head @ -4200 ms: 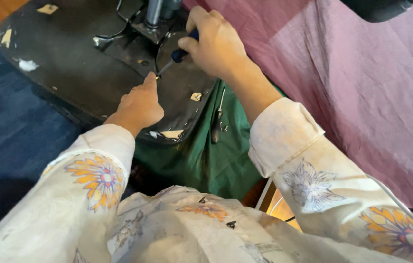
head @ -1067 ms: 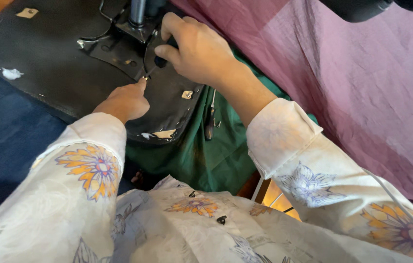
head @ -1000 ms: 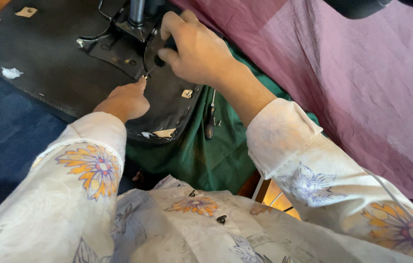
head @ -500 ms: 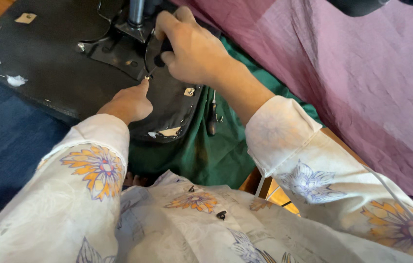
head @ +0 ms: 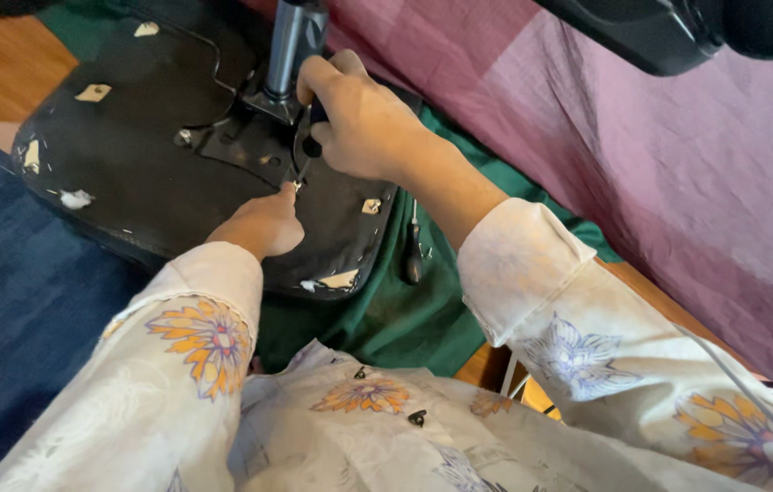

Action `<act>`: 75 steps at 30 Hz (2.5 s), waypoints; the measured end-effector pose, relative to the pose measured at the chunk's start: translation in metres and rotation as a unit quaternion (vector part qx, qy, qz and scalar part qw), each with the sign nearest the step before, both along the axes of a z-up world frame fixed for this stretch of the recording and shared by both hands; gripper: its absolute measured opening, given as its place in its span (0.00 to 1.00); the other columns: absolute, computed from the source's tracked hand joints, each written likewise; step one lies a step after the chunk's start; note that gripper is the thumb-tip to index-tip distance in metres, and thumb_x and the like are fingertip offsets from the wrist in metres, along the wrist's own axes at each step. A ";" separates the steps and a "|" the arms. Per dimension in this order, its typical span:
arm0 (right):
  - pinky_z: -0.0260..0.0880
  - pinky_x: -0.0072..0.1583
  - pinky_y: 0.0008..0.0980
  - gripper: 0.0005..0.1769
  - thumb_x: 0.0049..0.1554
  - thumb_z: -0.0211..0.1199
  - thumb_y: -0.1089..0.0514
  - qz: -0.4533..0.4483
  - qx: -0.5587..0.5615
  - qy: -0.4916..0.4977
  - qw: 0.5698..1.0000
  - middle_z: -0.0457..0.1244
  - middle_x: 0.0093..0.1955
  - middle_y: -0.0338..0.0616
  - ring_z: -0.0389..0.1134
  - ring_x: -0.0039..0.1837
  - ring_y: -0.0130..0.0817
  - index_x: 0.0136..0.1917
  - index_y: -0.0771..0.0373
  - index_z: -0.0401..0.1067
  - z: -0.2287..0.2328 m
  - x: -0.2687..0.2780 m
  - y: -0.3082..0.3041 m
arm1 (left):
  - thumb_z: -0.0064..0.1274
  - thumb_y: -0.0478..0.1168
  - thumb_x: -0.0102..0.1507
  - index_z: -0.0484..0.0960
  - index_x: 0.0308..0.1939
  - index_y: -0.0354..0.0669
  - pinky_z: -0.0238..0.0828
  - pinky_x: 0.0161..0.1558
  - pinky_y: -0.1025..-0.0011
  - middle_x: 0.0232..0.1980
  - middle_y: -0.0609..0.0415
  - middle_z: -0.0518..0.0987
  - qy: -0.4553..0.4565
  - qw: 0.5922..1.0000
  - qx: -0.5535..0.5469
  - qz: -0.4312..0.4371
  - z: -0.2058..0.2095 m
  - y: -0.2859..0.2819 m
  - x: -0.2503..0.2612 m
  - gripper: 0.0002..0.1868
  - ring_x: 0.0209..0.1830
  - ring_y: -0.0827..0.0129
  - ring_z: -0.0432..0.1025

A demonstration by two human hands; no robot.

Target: The person uses a screwdriver to loosen and remove screws from the underside of an overturned chair. They remove several screws and place them on the chair base, then continue unscrewing additional fasteners.

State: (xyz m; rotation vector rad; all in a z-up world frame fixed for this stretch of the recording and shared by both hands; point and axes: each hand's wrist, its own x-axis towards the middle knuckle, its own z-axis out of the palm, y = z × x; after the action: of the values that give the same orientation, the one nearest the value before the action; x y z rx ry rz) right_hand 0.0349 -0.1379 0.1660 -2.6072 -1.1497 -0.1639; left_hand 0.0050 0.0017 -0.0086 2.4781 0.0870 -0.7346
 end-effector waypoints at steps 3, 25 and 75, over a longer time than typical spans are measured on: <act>0.70 0.56 0.48 0.20 0.52 0.67 0.60 0.003 -0.021 0.031 0.999 0.63 0.58 0.51 0.69 0.57 0.54 0.56 0.55 0.65 0.005 0.002 0.000 | 0.40 0.37 0.65 0.48 0.82 0.47 0.64 0.69 0.53 0.69 0.37 0.73 -0.012 1.000 0.020 -0.015 0.000 0.000 0.008 0.40 0.69 0.44 0.68; 0.69 0.54 0.51 0.18 0.52 0.66 0.55 -0.027 -0.066 0.018 0.997 0.62 0.53 0.57 0.69 0.54 0.58 0.55 0.56 0.66 0.014 0.010 0.000 | 0.42 0.37 0.64 0.61 0.78 0.48 0.69 0.66 0.57 0.69 0.46 0.76 -0.045 0.995 0.075 -0.046 -0.007 -0.003 0.024 0.36 0.68 0.51 0.71; 0.67 0.59 0.48 0.20 0.53 0.69 0.58 0.020 -0.006 0.030 0.999 0.64 0.56 0.55 0.67 0.59 0.56 0.55 0.60 0.66 0.008 0.010 -0.015 | 0.56 0.46 0.63 0.75 0.61 0.46 0.70 0.59 0.50 0.61 0.42 0.76 -0.139 0.972 -0.059 0.181 0.064 -0.019 -0.020 0.23 0.62 0.46 0.72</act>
State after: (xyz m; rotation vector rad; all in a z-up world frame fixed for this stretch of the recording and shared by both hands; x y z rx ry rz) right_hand 0.0451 -0.1525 0.1744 -2.5797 -1.1851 -0.0699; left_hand -0.0147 -0.0168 0.0550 2.3343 0.3682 -0.2300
